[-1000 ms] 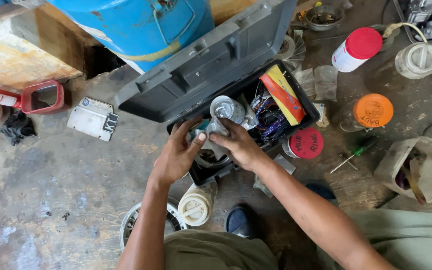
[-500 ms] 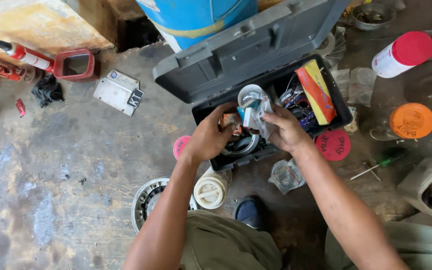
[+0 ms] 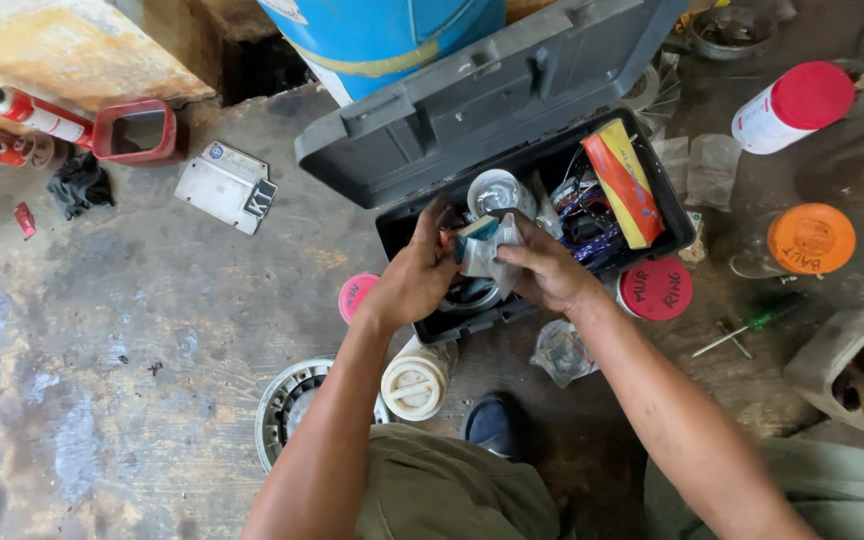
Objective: Searching through a toolbox for specific mechanical parts and inspecting their contents
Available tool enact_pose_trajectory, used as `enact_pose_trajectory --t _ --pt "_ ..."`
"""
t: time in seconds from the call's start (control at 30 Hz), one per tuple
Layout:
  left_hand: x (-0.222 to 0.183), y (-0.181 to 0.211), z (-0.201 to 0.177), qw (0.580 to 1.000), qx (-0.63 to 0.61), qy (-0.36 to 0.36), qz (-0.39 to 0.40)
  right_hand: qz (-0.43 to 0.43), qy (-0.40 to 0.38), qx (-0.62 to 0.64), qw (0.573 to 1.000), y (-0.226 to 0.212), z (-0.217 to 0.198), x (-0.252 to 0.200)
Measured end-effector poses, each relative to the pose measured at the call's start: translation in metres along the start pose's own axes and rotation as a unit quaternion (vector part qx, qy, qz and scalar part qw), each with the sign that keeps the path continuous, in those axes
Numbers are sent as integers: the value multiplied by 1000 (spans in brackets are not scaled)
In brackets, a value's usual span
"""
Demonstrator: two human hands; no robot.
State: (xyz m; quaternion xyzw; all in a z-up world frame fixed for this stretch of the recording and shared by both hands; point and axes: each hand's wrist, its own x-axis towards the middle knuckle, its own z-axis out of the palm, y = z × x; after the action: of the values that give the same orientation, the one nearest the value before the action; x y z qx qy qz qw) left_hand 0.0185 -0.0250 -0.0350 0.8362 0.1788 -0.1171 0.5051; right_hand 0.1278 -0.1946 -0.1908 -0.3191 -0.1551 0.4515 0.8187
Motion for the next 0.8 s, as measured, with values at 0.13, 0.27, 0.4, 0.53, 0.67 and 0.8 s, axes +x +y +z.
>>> enact_pose_trajectory --t 0.13,0.27,0.4,0.53,0.67,0.8 --pt "9 -26 4 999 35 -1 -18 -14 14 -34 999 2 -6 4" --pt "12 -43 -5 995 70 37 -58 86 62 -241 965 14 -28 9" --pt "12 -43 -14 992 55 105 -33 179 60 -323 927 39 -12 15" --pt "14 -46 -10 991 65 118 -7 258 63 -427 864 72 -4 20" --pt "12 -45 -9 989 64 134 12 314 15 -573 757 102 -17 29" --pt "17 -51 -8 987 75 140 28 216 -20 -761 612 122 -23 19"
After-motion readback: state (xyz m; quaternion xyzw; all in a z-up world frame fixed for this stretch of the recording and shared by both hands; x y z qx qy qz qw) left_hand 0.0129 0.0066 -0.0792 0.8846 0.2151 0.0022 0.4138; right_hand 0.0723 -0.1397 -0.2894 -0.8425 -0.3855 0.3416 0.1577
